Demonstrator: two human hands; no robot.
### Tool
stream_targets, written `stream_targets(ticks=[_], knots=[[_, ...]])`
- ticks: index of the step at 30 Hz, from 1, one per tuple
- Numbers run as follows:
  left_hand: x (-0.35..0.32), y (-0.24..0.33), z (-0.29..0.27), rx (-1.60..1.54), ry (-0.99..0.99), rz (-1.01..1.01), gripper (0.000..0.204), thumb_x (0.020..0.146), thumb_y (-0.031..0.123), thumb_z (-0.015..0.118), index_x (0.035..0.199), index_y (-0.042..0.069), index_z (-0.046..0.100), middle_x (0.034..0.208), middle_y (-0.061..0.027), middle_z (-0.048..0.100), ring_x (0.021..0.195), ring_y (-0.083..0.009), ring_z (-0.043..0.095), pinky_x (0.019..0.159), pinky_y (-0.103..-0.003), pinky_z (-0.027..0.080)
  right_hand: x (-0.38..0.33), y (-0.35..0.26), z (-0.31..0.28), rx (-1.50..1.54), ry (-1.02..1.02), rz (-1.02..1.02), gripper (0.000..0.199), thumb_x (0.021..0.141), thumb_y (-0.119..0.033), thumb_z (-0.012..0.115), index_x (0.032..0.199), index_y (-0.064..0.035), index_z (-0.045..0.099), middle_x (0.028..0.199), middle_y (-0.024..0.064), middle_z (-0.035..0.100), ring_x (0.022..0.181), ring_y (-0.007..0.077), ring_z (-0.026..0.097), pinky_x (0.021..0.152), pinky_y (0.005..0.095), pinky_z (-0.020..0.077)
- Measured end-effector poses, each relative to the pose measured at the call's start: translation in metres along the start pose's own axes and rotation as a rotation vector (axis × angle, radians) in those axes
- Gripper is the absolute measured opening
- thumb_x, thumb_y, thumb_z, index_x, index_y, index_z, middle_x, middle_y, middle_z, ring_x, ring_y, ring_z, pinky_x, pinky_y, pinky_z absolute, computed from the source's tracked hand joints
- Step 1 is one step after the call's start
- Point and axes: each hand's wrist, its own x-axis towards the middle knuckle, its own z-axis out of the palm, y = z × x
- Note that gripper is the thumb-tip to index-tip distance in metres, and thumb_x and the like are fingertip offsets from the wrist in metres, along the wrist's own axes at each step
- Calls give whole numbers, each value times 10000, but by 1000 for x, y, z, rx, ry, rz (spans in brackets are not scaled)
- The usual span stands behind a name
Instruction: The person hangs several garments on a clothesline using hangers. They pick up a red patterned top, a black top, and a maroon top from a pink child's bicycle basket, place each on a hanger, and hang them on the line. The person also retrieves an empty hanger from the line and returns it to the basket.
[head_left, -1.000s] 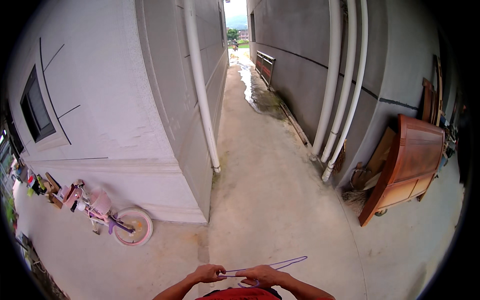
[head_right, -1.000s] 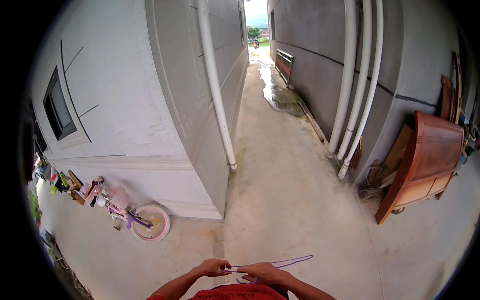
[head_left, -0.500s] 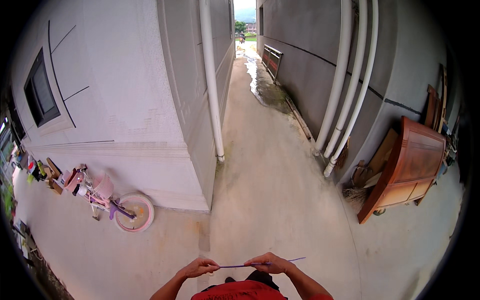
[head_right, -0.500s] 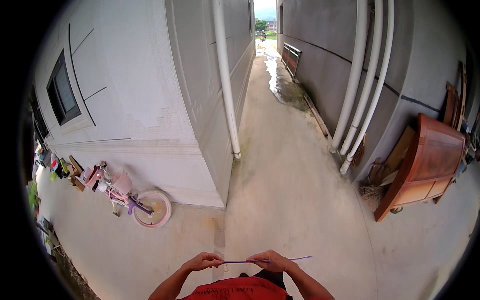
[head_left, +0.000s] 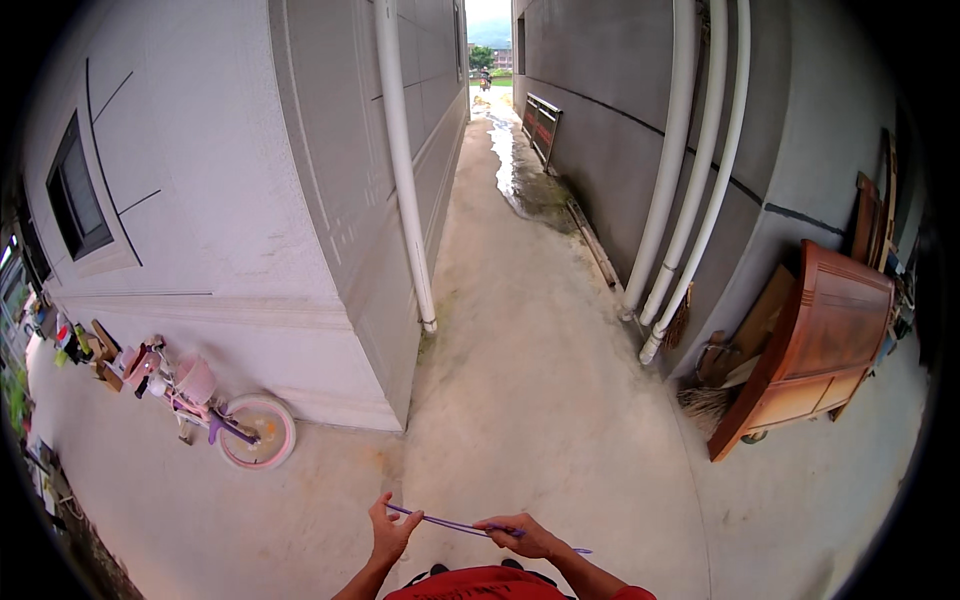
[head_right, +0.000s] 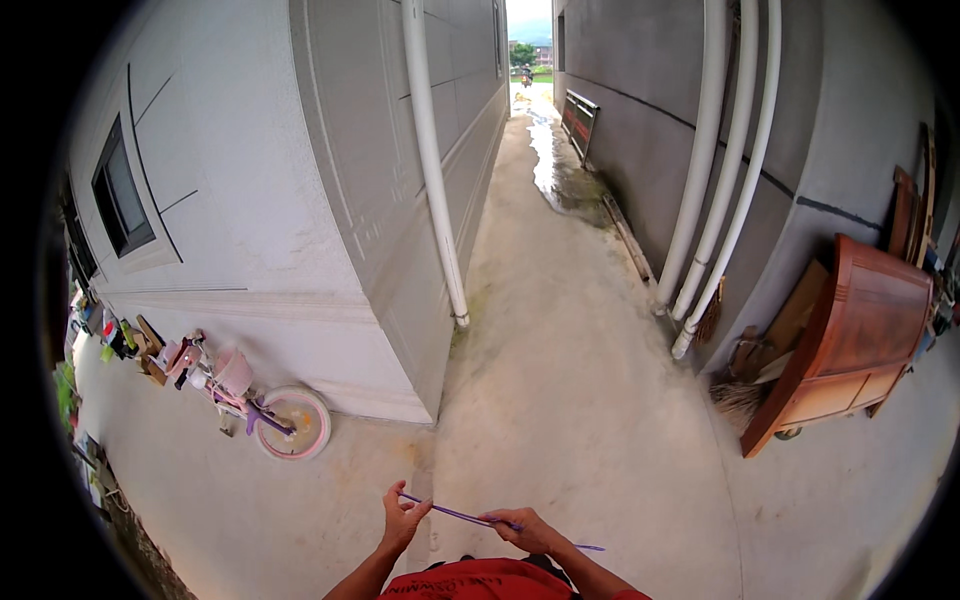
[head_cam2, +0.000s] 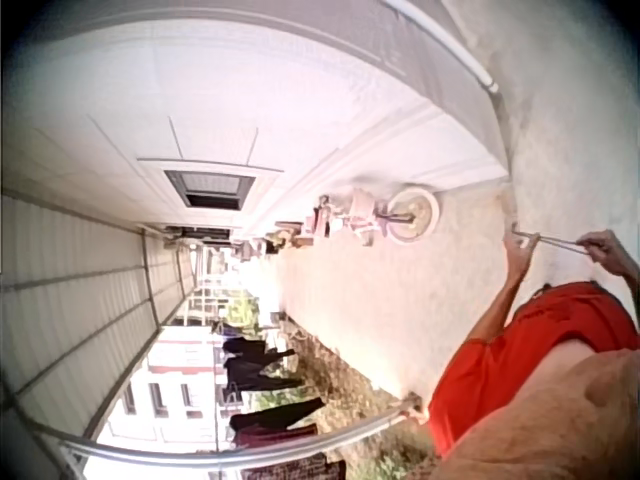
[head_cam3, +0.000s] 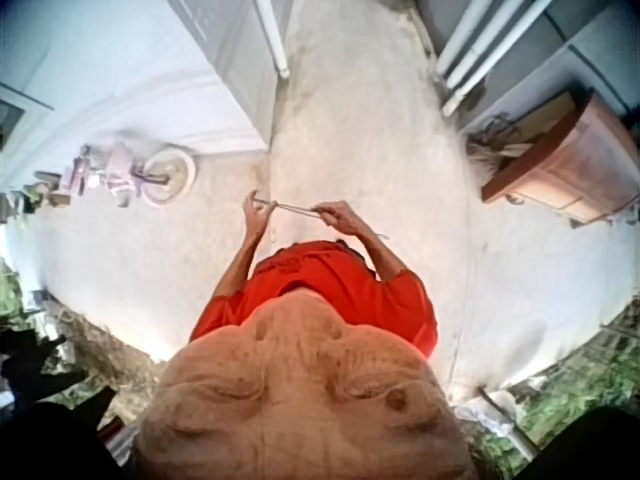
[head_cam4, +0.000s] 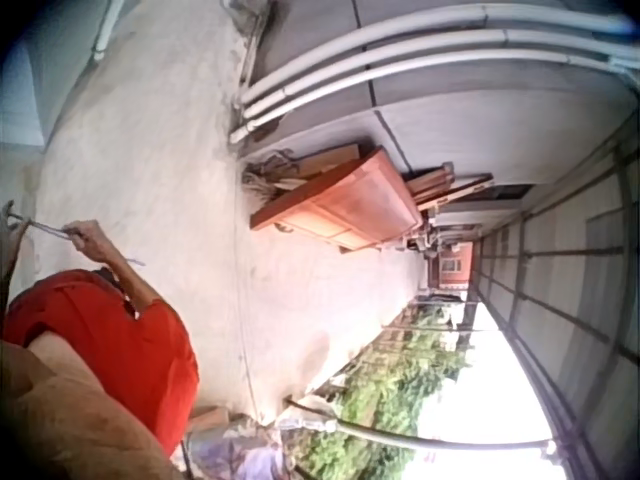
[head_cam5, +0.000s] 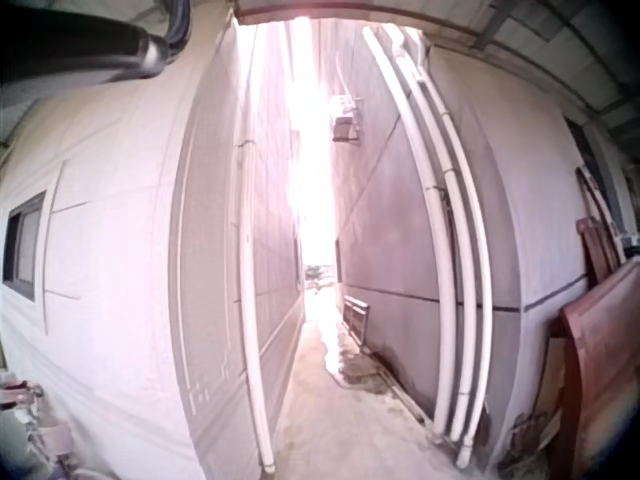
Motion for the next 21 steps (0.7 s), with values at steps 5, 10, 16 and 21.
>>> stream_targets(ticks=[5,10,16,21], knots=[[4,17,59,-444,-2,-366,845,762,168,702,1355,162,102,1036,-116,465,786,-198,573,582,-325,506,-13,0,-19,136,45,62,275,897,-78,468,1141,-40,588,637,-37,435,607,63,403,570,209,370],[1,32,85,-705,112,-390,801,802,64,626,1347,173,49,928,-119,477,621,-209,601,532,-325,529,-18,-2,-37,162,10,178,284,890,-117,489,1144,-26,579,668,-26,480,627,64,428,592,206,382],[-12,21,65,-689,275,-425,721,817,46,601,1318,126,88,812,-95,490,565,-187,586,476,-307,522,-1,7,-28,91,-95,252,295,871,-159,513,1134,-36,568,715,-16,507,663,63,450,628,210,394],[-22,4,19,-696,423,-478,724,808,35,608,1317,141,103,812,-97,490,527,-183,570,462,-313,520,40,-6,2,-85,-252,179,280,854,-183,521,1094,-49,577,743,13,526,670,95,468,651,232,407]])
